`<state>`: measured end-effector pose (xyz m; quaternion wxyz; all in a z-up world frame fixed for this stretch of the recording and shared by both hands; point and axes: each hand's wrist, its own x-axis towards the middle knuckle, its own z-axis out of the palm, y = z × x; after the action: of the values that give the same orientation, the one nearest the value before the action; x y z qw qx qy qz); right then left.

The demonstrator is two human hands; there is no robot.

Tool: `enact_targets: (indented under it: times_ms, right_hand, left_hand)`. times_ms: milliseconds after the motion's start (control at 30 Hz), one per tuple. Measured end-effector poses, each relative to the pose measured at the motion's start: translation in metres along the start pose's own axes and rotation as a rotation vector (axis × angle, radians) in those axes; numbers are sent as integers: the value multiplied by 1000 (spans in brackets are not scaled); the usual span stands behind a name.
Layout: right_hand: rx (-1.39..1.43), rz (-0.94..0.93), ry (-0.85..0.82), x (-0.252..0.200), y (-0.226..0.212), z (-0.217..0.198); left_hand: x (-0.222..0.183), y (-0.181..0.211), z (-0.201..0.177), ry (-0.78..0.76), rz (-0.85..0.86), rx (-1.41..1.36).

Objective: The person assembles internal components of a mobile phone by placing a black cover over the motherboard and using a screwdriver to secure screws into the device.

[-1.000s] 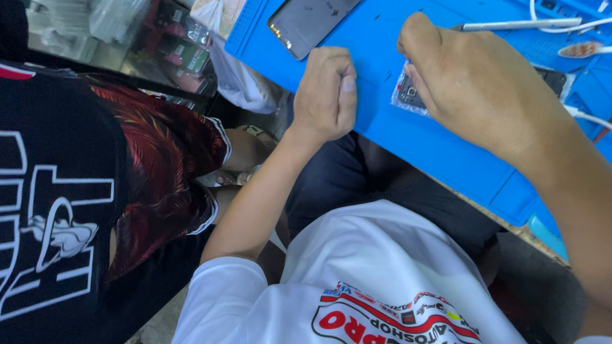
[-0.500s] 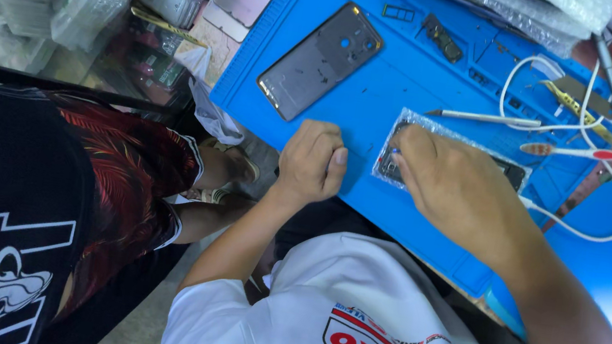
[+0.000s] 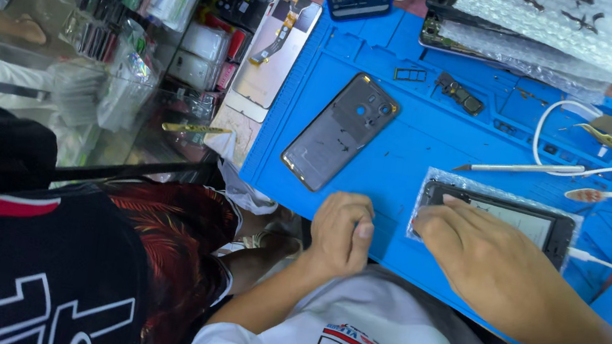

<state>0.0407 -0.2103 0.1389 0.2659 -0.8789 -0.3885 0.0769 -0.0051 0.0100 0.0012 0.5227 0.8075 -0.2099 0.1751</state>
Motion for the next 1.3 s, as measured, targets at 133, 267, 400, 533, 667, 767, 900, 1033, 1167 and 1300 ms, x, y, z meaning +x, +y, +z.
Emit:
enact_targets:
  times_ms: [133, 267, 400, 533, 667, 767, 900, 1033, 1167, 1300]
  right_hand:
    - [-97, -110, 26, -2, 1, 4]
    - [-44, -51, -41, -5, 3, 4]
    - [-66, -11, 5, -6, 5, 6]
    - [-112, -7, 135, -11, 5, -8]
    - [-131, -36, 497, -30, -9, -19]
    - [-4, 1, 553, -39, -9, -21]
    - [-72, -182, 642, -24, -10, -15]
    - [-3, -178, 607, -18, -8, -17]
    - [43, -182, 601, -15, -8, -19]
    - [50, -193, 602, -17, -6, -23]
  left_hand:
    - [-30, 28, -15, -507, -92, -643]
    - [-43, 10, 5, -1249, -386, -693]
    - [-50, 10, 13, -1172, -348, -608]
    - [-34, 10, -11, -910, -480, -947]
    - [6, 1, 3, -95, -614, -1440]
    - [27, 3, 9, -72, -755, -1530]
    - [37, 16, 20, -98, -768, -1615]
    - [33, 17, 20, -59, -768, -1711]
    - [36, 13, 17, 0, -808, -1750]
    - [39, 13, 18, -18, -776, -1753]
